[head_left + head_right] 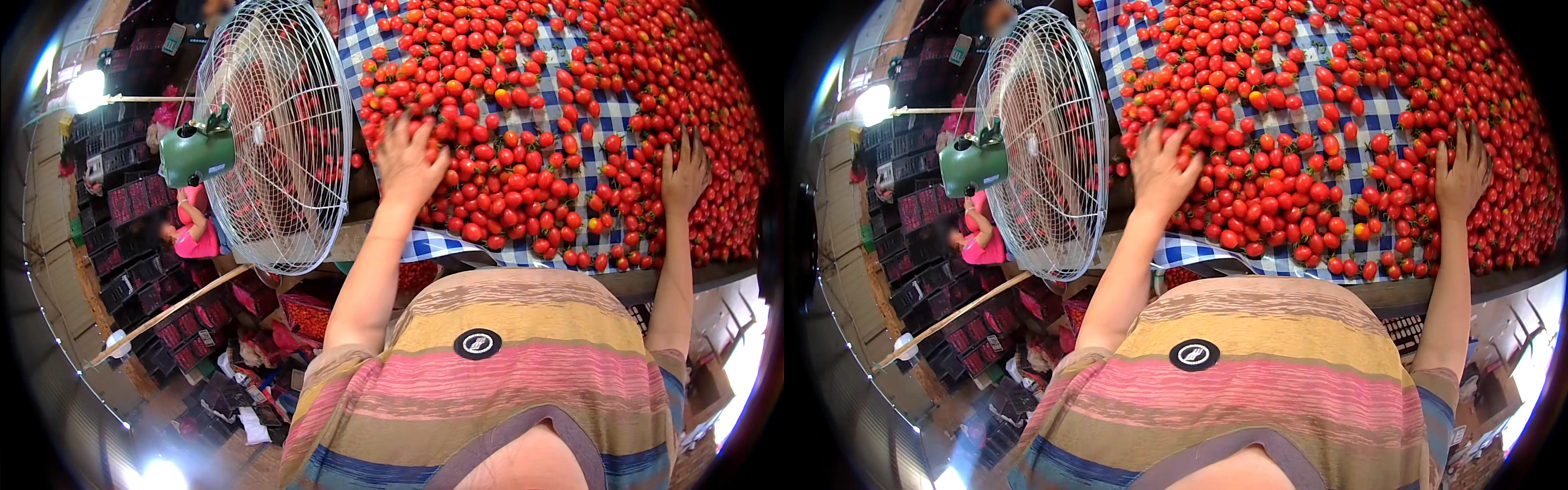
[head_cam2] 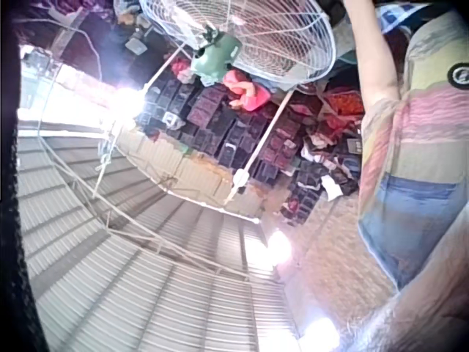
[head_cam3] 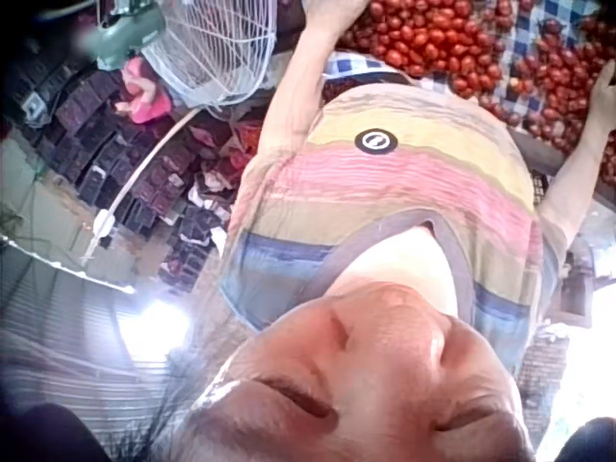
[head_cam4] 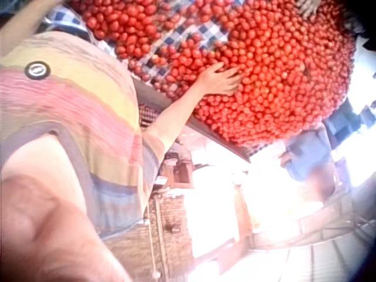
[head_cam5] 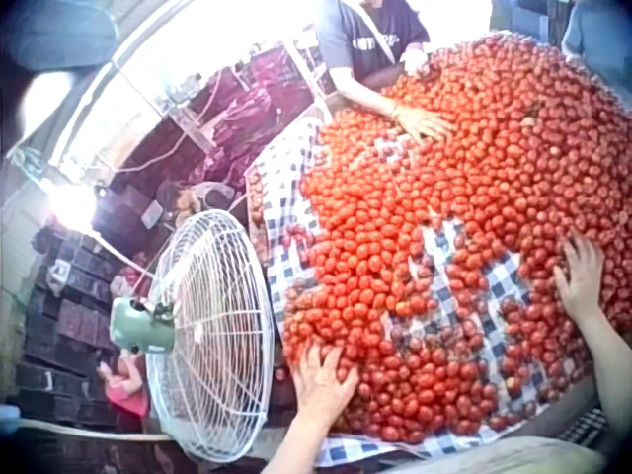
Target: The person sorts tomatoes on a table by hand, picking up individual tomatoes and placing some into a small bowl while moving others across the table surface.
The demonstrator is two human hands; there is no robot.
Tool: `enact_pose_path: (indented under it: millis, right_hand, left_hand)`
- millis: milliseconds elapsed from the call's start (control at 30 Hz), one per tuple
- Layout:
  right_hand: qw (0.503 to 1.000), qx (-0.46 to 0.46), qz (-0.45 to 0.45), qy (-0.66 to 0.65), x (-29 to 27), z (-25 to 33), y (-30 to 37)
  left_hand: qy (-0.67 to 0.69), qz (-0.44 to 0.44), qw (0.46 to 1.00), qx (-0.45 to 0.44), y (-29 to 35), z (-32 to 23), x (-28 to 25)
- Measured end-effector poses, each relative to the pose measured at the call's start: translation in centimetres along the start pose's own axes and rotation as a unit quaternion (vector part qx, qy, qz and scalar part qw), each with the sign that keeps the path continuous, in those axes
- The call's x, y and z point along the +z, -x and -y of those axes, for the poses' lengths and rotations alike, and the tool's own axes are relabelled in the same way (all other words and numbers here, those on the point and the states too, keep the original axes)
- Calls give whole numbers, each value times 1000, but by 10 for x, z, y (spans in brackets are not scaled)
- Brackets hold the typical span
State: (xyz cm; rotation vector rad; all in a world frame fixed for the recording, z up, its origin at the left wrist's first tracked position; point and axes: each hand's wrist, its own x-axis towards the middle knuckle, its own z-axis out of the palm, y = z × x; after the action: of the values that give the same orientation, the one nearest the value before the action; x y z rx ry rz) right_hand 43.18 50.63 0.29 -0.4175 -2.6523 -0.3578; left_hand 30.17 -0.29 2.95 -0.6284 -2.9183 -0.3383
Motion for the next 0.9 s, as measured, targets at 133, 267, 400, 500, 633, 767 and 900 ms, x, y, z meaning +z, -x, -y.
enact_pose_path:
  millis: [133, 267, 400, 500, 633, 767, 900]
  right_hand:
    - [1000, 11, -6, -7, 9, 0, 1]
    - [1000, 9, 1, -10, 12, -3, 1]
    - [1000, -4, 1, 3, 20, -2, -1]
    - [1000, -23, -2, 0, 17, -2, -4]
    - [999, -22, -16, -28, 12, -3, 0]
    - [1000, -2, 7, 15, 14, -5, 3]
    - [1000, 7, 7, 18, 17, -4, 3]
  left_hand:
    - [-14, 88, 982, -165, 52, 19, -30]
    - [140, 28, 989, 48, 32, -45, -38]
    - [247, 135, 916, 284, 29, -132, -22]
    - [217, 171, 897, 344, 52, -118, 11]
    - [114, 274, 942, 157, 66, -60, -32]
    - [0, 334, 941, -47, 56, 7, -61]
    - [-17, 135, 991, 6, 27, 3, -67]
